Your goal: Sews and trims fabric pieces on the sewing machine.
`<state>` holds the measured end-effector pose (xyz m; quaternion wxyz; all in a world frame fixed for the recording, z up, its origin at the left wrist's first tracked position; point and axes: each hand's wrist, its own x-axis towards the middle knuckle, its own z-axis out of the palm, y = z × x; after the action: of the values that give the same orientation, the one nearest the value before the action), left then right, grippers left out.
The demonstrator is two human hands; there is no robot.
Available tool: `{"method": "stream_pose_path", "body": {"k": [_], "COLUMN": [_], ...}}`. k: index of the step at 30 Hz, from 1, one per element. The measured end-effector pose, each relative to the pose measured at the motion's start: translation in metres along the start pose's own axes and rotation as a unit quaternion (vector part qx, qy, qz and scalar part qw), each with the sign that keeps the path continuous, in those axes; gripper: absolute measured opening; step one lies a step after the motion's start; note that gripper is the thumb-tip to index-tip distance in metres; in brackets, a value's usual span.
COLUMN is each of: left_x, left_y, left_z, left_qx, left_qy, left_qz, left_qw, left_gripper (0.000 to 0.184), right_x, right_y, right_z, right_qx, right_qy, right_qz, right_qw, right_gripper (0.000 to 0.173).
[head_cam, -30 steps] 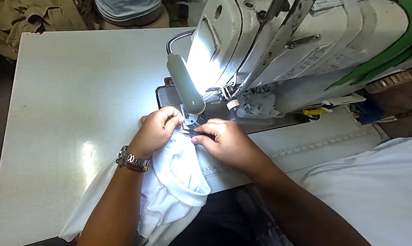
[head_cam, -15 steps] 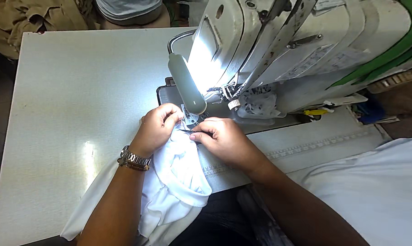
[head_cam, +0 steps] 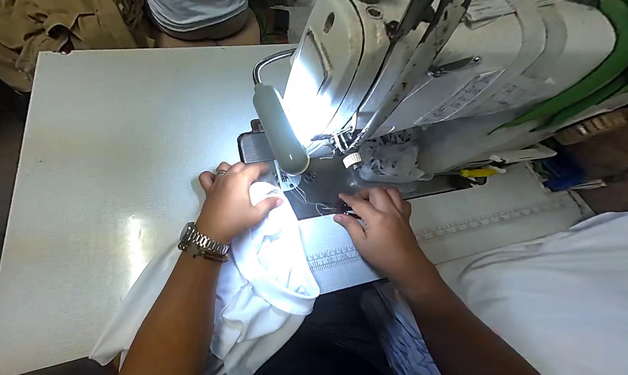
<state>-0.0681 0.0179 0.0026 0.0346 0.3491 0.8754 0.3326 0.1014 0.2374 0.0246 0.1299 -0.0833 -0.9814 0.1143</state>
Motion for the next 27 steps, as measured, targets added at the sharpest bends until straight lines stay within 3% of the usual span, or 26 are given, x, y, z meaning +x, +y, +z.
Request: {"method": "stream_pose_path", "body": {"k": [2,6,10,12,13,15,16,22,27], "left_x": [0.001,-0.004,-0.008,-0.011,-0.011,-0.011,-0.011,-0.011,-0.008], "left_y": [0.002,0.010,0.024,0.027,0.026,0.025,0.025,0.028,0.035], "left_z": [0.000,-0.013,-0.034,-0.043,-0.045,-0.047,-0.046,-0.038,-0.032], "left_qx": [0.013,-0.131,-0.327,-0.400,-0.416,-0.409,-0.403,-0.434,-0.455], "left_qy": [-0.043,0.017,-0.007,-0.044,-0.056,-0.057,-0.048,-0.012,0.060], "left_qz": [0.016,0.024,-0.033,-0.062,-0.069,-0.081,-0.087,-0.092,-0.164], "left_qw": [0.999,0.991,0.945,0.913,0.905,0.907,0.910,0.896,0.873], "left_gripper": [0.027,0.008,0.016,0.014,0.011,0.010,0.010,0.011,0.015], "right_x": [-0.003,0.002,0.015,0.017,0.018,0.019,0.018,0.019,0.022], "right_y": [-0.012,-0.050,-0.079,-0.086,-0.088,-0.091,-0.091,-0.105,-0.114], "right_z": [0.006,0.018,0.016,0.015,0.015,0.017,0.019,0.028,0.033], "right_qx": [0.026,0.211,0.398,0.494,0.557,0.642,0.658,0.649,0.650], "right_qy": [0.031,0.003,-0.054,-0.043,-0.035,-0.029,-0.028,0.007,0.038], "right_qz": [-0.023,-0.004,0.072,0.139,0.181,0.246,0.259,0.248,0.246], "right_qw": [0.999,0.977,0.913,0.857,0.810,0.725,0.706,0.719,0.718], "right_gripper": [0.032,0.032,0.009,0.006,0.007,0.011,0.012,0.011,0.010]}}
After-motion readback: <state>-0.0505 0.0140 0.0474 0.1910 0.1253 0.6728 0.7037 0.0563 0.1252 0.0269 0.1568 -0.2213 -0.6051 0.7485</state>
